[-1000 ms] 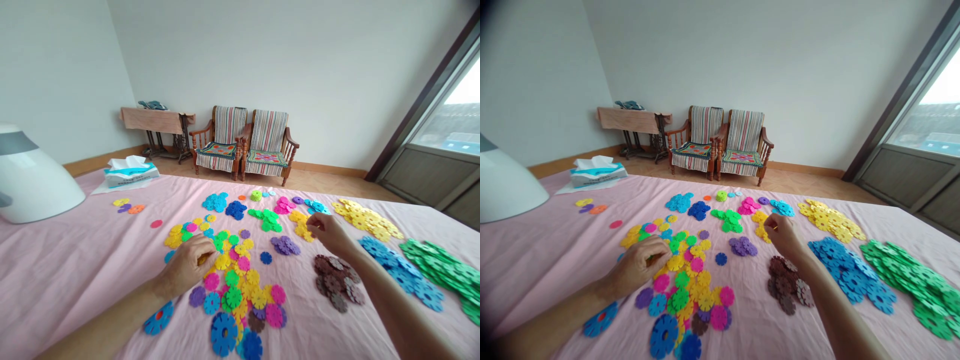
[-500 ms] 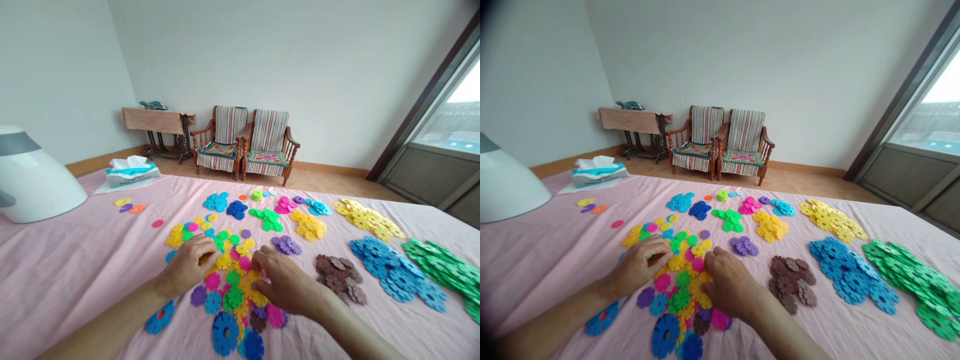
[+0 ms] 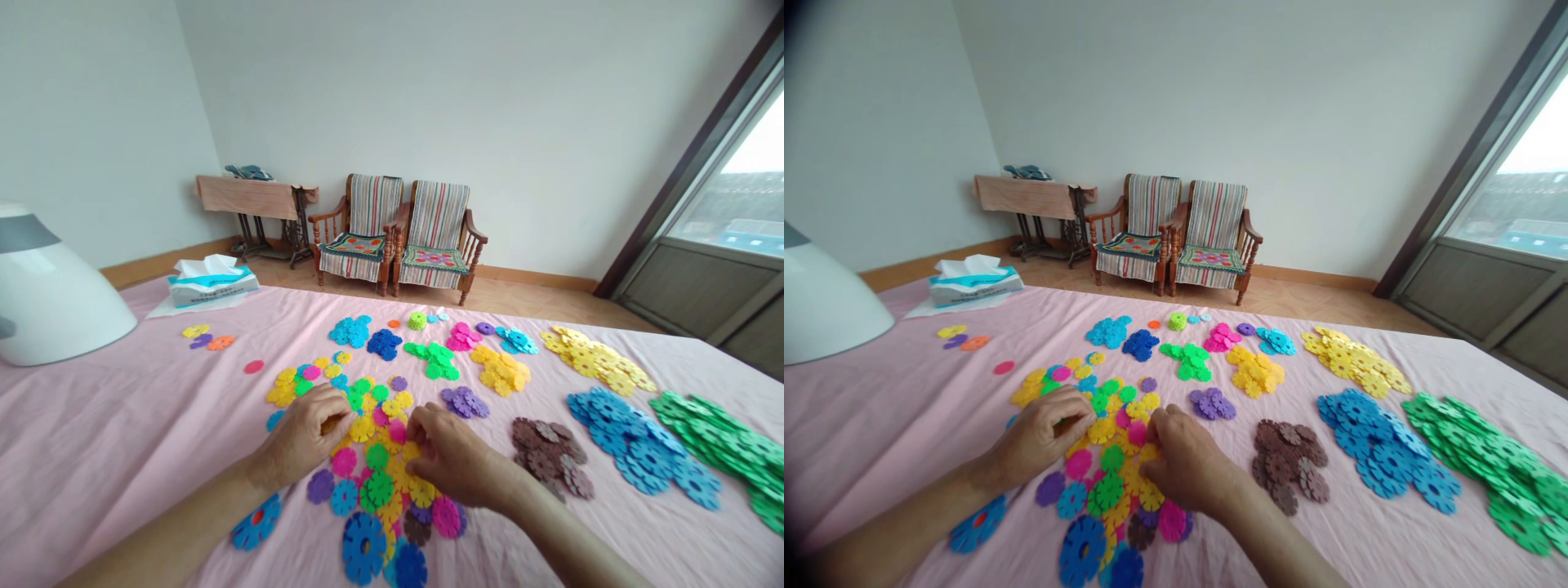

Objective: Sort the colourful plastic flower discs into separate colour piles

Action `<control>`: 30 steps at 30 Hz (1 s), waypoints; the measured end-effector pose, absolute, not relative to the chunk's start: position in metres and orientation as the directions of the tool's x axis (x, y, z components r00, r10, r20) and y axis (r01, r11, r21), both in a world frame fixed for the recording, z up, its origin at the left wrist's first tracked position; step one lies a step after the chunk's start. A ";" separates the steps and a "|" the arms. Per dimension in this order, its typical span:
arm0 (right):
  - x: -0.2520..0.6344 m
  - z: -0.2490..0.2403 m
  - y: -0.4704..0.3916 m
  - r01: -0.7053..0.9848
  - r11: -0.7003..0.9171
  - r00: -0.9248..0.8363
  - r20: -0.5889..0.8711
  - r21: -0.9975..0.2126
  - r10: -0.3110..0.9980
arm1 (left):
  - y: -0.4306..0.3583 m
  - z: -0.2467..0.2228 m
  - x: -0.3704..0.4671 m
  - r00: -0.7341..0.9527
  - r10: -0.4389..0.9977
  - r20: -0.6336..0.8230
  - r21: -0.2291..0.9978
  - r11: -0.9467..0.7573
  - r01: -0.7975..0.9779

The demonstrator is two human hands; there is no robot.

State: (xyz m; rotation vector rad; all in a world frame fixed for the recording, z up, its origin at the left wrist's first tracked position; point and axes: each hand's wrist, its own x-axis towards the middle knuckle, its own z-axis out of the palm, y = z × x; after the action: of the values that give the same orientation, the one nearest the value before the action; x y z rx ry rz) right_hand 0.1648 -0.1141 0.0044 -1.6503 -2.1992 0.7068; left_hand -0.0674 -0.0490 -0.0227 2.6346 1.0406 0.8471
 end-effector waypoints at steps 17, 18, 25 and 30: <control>0.190 0.022 -0.101 0.683 0.186 -0.261 0.002 -0.706 0.965 | -0.049 -0.023 -0.068 0.591 0.672 0.447 0.367 -0.740 0.564; 0.203 0.023 -0.095 0.676 0.184 -0.208 0.055 -0.714 0.977 | -0.049 -0.023 -0.067 0.589 0.670 0.452 0.368 -0.741 0.561; 0.324 0.001 -0.064 0.604 -0.043 0.411 0.264 -0.796 0.872 | -0.048 -0.023 -0.067 0.590 0.665 0.457 0.366 -0.746 0.557; 0.360 -0.019 -0.067 0.578 -0.135 0.538 0.251 -0.805 0.804 | -0.047 -0.027 -0.068 0.587 0.674 0.448 0.373 -0.738 0.563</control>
State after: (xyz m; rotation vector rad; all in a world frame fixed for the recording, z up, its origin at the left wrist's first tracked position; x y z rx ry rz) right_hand 0.3604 -0.0668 -0.0187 -1.8263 -1.1416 0.2990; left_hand -0.0675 -0.0465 -0.0269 2.6243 1.0344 0.8617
